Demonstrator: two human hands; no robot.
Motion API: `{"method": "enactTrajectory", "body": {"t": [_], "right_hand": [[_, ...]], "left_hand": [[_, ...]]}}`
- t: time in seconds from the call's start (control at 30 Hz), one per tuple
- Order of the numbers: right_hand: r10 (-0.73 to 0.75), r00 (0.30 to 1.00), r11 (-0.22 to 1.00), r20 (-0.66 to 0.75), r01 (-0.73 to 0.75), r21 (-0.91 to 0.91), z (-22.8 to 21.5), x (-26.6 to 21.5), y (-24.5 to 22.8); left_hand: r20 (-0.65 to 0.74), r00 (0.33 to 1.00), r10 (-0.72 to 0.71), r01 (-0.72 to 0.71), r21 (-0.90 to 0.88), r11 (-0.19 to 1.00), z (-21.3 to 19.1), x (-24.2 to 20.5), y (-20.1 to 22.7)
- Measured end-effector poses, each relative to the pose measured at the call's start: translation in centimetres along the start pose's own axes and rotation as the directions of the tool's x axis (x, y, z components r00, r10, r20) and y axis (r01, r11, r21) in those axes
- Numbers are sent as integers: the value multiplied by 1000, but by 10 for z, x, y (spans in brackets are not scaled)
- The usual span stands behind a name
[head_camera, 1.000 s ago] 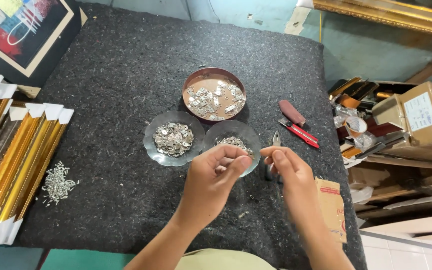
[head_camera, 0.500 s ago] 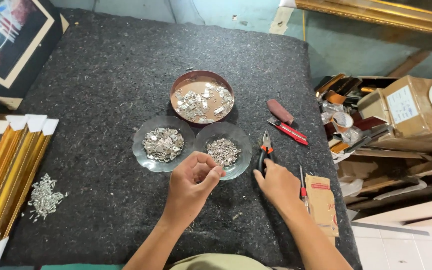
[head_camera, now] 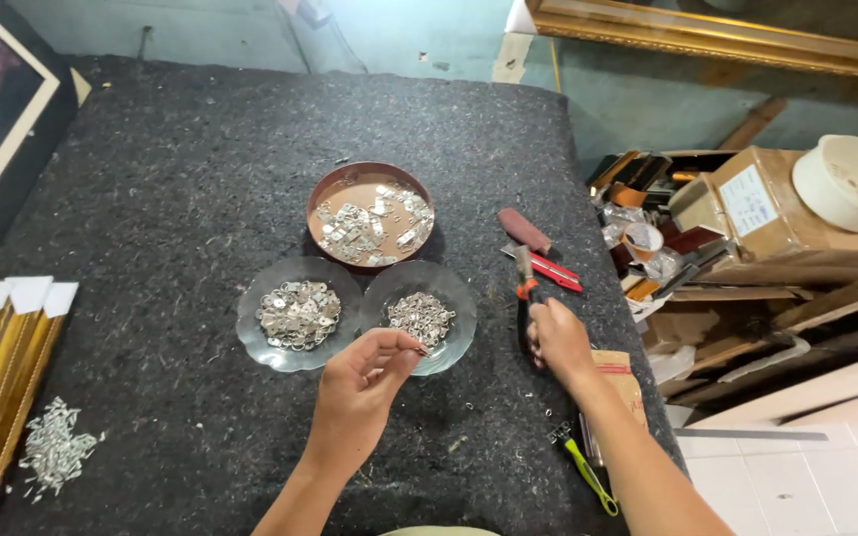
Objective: Sorting and assembling small metal hardware components for picture frames using hands and pliers.
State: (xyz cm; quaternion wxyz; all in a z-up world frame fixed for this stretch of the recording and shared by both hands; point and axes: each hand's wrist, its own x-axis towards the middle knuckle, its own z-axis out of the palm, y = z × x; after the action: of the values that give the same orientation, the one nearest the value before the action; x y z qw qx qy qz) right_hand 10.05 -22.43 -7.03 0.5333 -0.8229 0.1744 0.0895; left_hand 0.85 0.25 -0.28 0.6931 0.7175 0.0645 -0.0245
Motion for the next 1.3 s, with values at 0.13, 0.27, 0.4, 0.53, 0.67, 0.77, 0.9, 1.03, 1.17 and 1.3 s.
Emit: {"method": "enactTrajectory", "body": {"t": [0.13, 0.27, 0.4, 0.53, 0.67, 0.77, 0.9, 1.03, 1.17, 1.3], "right_hand": [[-56, 994, 997, -90, 60, 48, 3, 19, 44], [-18, 999, 903, -51, -6, -429, 6, 13, 52], [102, 994, 902, -40, -109, -417, 10, -14, 17], [263, 964, 962, 29, -265, 73, 8, -11, 13], [176, 976, 951, 129, -202, 235, -6, -22, -4], [89, 942, 929, 323, -195, 314, -19, -39, -23], [129, 766, 828, 629, -433, 357, -24, -69, -67], [126, 591, 848, 796, -481, 222, -25, -77, -71], [44, 457, 863, 888, -466, 197, -28, -80, -75], [0, 394, 923, 919, -354, 152, -28, -85, -84]], "left_hand": [[16, 996, -90, 90, -9, 996, 1, 1, -1], [45, 995, -88, 89, -21, 996, 2, 3, -1], [37, 996, -84, 85, -33, 996, -2, 8, 0], [-25, 993, -113, 112, -33, 993, -4, 10, -5], [-66, 995, -75, 75, -3, 997, -8, 13, -3], [-90, 995, 46, -41, 55, 998, -14, 17, 0], [-46, 931, 361, -336, 277, 900, -22, 24, 6], [4, 873, 489, -470, 284, 836, -24, 23, 27], [56, 861, 505, -496, 308, 812, -21, 18, 49], [85, 890, 449, -450, 329, 830, -18, 12, 59]]}}
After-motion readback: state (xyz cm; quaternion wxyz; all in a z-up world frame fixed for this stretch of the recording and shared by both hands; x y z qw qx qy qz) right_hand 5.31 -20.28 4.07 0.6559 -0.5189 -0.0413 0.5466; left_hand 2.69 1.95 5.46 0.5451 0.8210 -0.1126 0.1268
